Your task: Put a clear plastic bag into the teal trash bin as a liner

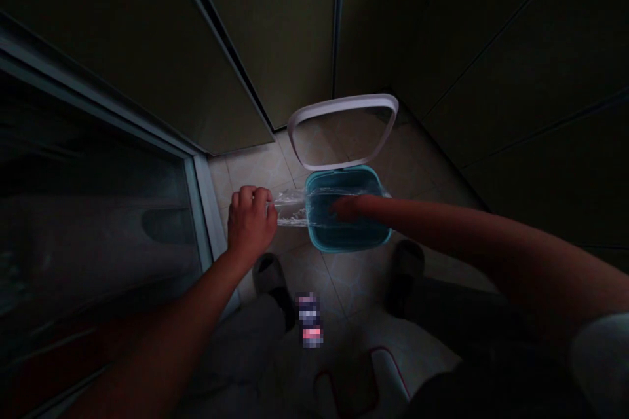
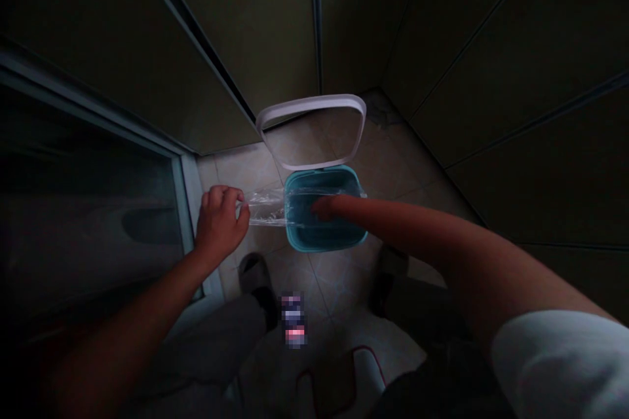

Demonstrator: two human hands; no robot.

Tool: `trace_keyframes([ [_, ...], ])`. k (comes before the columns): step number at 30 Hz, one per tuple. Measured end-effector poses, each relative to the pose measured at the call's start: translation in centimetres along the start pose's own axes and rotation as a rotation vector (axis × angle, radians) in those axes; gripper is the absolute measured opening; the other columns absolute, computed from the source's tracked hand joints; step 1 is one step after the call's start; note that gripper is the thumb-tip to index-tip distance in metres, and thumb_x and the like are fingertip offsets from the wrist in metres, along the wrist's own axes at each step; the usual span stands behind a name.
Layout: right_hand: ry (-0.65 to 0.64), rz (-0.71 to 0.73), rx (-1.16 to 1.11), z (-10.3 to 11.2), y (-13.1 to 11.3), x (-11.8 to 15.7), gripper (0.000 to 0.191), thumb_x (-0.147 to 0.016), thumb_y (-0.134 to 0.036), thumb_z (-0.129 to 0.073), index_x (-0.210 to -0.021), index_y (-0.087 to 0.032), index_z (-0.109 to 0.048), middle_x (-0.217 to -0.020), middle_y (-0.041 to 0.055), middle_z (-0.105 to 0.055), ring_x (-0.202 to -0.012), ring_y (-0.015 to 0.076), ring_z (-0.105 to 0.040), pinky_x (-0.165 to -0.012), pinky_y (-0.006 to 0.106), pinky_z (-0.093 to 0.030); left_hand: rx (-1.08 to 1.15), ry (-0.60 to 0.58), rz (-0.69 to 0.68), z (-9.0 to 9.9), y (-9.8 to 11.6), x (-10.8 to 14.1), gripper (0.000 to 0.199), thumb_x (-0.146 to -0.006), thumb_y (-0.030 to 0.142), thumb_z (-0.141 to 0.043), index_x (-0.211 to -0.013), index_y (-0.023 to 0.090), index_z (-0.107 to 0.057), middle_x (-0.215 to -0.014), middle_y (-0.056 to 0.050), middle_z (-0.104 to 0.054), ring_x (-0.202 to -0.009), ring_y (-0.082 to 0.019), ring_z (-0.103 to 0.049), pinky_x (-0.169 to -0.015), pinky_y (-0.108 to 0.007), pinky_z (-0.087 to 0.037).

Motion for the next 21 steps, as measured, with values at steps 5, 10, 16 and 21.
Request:
trace_keyframes([
  [5,-0.035,-0.097,0.268,4.5,1.2,6.7,0.05,-0.085,-0.01,-0.065,-0.134,-0.02,-0.071,-0.12,0.0148,-0.075,-0.111,0.033,-0.071,-0.096,0.045,-0.056,-0.113,-0.223,-0.536,-0.8,6.5,0.8,0.03,-0.09,0.005,-0.053,-0.107,0.024,-0.07,-0.112,-0.011,-0.063,-0.11,-0.028,-0.058,-0.092,-0.043,-0.047],
  [10,0.13,-0.136,0.392,7.6,2.6,11.9,0.054,-0.092,-0.021,-0.061,-0.145,-0.024,-0.061,-0.143,0.0149,-0.063,-0.125,0.0345,-0.064,-0.1,0.044,-0.054,-0.173,-0.512,-0.563,-5.6,7.3,-0.6,0.03,-0.092,0.009,-0.056,-0.112,0.024,-0.073,-0.112,-0.01,-0.068,-0.107,-0.026,-0.067,-0.089,-0.036,-0.052],
  [16,0.245,-0.144,0.301,7.5,5.3,12.5,0.064,-0.09,-0.026,-0.066,-0.152,-0.023,-0.053,-0.154,0.0148,-0.052,-0.134,0.0345,-0.057,-0.106,0.043,-0.05,0.025,-0.481,-0.28,-9.4,2.5,-3.3,0.109,-0.065,0.025,-0.092,-0.159,0.03,-0.038,-0.17,-0.016,-0.025,-0.143,-0.039,-0.048,-0.111,-0.045,-0.045],
  [21,0.425,-0.226,0.063,7.8,8.9,11.5,0.054,-0.089,-0.009,-0.057,-0.142,-0.018,-0.061,-0.13,0.0142,-0.069,-0.116,0.0261,-0.067,-0.096,0.032,-0.051,0.228,-0.523,-0.253,-11.8,0.8,-4.3,0.127,-0.057,0.029,-0.094,-0.164,0.027,-0.027,-0.17,-0.016,-0.024,-0.149,-0.037,-0.04,-0.118,-0.043,-0.04],
])
Point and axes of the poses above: each hand's wrist, its own x-axis away from the middle knuckle, its own z-axis out of the back of the hand, y = z × x, the point moved 6 cm from there along -x, towards the middle knuckle
